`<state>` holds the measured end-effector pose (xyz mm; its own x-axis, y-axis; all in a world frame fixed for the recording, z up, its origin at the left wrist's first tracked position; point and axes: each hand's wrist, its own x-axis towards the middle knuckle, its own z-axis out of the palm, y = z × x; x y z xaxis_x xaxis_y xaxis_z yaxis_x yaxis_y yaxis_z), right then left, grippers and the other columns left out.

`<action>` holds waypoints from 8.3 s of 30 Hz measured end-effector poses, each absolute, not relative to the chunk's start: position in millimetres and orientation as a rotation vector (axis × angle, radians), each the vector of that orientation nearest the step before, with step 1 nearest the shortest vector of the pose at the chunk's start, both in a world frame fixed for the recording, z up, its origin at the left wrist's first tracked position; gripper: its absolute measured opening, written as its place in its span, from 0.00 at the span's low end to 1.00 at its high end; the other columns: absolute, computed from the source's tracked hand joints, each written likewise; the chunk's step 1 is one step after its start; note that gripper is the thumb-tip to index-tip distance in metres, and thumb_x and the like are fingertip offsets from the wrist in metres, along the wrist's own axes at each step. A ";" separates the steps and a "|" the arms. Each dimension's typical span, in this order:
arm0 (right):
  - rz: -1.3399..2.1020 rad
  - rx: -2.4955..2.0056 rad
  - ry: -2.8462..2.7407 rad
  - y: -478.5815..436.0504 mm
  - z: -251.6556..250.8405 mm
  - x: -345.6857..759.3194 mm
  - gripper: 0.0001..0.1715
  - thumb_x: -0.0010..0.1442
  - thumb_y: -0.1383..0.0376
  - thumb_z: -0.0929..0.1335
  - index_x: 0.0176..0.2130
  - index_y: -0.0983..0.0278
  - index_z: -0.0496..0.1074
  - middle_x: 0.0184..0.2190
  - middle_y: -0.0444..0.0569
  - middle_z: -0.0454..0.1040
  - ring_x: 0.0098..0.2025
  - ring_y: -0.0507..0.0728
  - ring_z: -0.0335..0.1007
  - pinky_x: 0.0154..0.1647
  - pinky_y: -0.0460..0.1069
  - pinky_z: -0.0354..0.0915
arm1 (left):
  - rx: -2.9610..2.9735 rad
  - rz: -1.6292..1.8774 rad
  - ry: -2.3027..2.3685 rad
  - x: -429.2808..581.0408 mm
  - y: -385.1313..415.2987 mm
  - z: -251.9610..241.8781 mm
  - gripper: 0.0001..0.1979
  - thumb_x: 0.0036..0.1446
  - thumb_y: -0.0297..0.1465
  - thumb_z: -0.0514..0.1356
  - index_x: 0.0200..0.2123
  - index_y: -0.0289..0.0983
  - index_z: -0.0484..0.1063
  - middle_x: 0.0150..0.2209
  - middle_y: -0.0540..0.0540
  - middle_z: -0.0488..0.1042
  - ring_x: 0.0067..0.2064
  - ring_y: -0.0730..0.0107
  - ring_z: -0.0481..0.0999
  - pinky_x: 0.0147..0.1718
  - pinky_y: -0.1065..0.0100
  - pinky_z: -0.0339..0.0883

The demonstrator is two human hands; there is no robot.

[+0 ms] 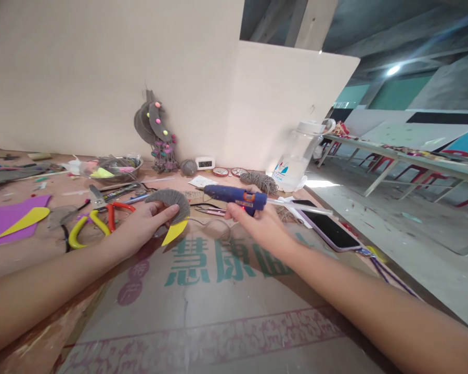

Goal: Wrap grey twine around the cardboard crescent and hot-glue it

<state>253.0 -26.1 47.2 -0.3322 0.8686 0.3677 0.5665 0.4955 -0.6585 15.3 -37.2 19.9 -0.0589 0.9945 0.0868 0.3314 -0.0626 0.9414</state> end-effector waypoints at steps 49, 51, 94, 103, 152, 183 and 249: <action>1.163 -1.140 -2.045 -15.1 16.4 201.2 0.14 0.53 0.57 0.66 0.30 0.66 0.70 0.21 0.42 0.65 0.22 0.46 0.59 0.22 0.42 0.58 | 1.632 1.099 1.339 11.3 -28.4 5.1 0.19 0.49 0.47 0.56 0.26 0.35 0.69 0.24 0.49 0.70 0.26 0.70 0.68 0.24 0.70 0.59; 1.160 -1.151 -2.012 -15.1 16.9 200.2 0.13 0.53 0.58 0.66 0.29 0.66 0.70 0.19 0.40 0.63 0.21 0.46 0.57 0.21 0.42 0.56 | 1.663 1.081 1.327 10.9 -28.7 5.0 0.19 0.49 0.47 0.56 0.26 0.34 0.70 0.25 0.48 0.71 0.27 0.69 0.68 0.25 0.70 0.60; 1.132 -1.176 -1.851 -18.2 20.5 199.9 0.17 0.52 0.53 0.65 0.28 0.66 0.68 0.16 0.38 0.58 0.17 0.45 0.48 0.16 0.43 0.47 | 2.065 1.005 1.177 16.3 -45.9 8.0 0.14 0.48 0.25 0.55 0.40 0.40 0.59 0.34 0.50 0.62 0.35 0.72 0.65 0.32 0.70 0.63; 1.215 -1.133 -1.864 -16.9 17.1 200.3 0.16 0.52 0.54 0.66 0.29 0.66 0.68 0.18 0.40 0.61 0.18 0.46 0.54 0.18 0.43 0.51 | 2.149 1.012 1.266 18.6 -46.3 14.6 0.11 0.48 0.27 0.55 0.37 0.39 0.60 0.31 0.51 0.61 0.34 0.72 0.64 0.32 0.71 0.61; 1.067 -1.085 -1.975 -16.4 16.2 201.8 0.19 0.55 0.52 0.63 0.32 0.66 0.70 0.21 0.41 0.61 0.21 0.47 0.53 0.21 0.43 0.51 | 1.567 1.244 1.227 14.5 -36.8 13.2 0.08 0.49 0.35 0.58 0.31 0.38 0.62 0.26 0.53 0.66 0.26 0.75 0.66 0.24 0.73 0.58; 0.705 -0.962 -1.968 -17.7 14.6 204.6 0.11 0.58 0.70 0.59 0.40 0.62 0.67 0.30 0.45 0.65 0.31 0.50 0.60 0.32 0.46 0.59 | 1.513 1.280 1.174 13.5 -30.7 7.9 0.08 0.48 0.33 0.60 0.31 0.37 0.64 0.28 0.52 0.68 0.29 0.75 0.68 0.29 0.74 0.60; 0.694 -0.946 -2.047 -27.0 24.2 198.0 0.12 0.55 0.63 0.65 0.41 0.62 0.70 0.32 0.46 0.72 0.29 0.50 0.63 0.31 0.47 0.62 | 1.666 1.071 0.990 13.0 -38.3 12.0 0.10 0.50 0.38 0.57 0.30 0.38 0.72 0.32 0.47 0.73 0.36 0.66 0.72 0.37 0.67 0.66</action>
<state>198.0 -27.0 24.2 -0.4348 0.8016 0.4102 0.3872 0.5777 -0.7185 13.0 -38.3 12.0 0.3058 0.9252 0.2248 0.1508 -0.2802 0.9480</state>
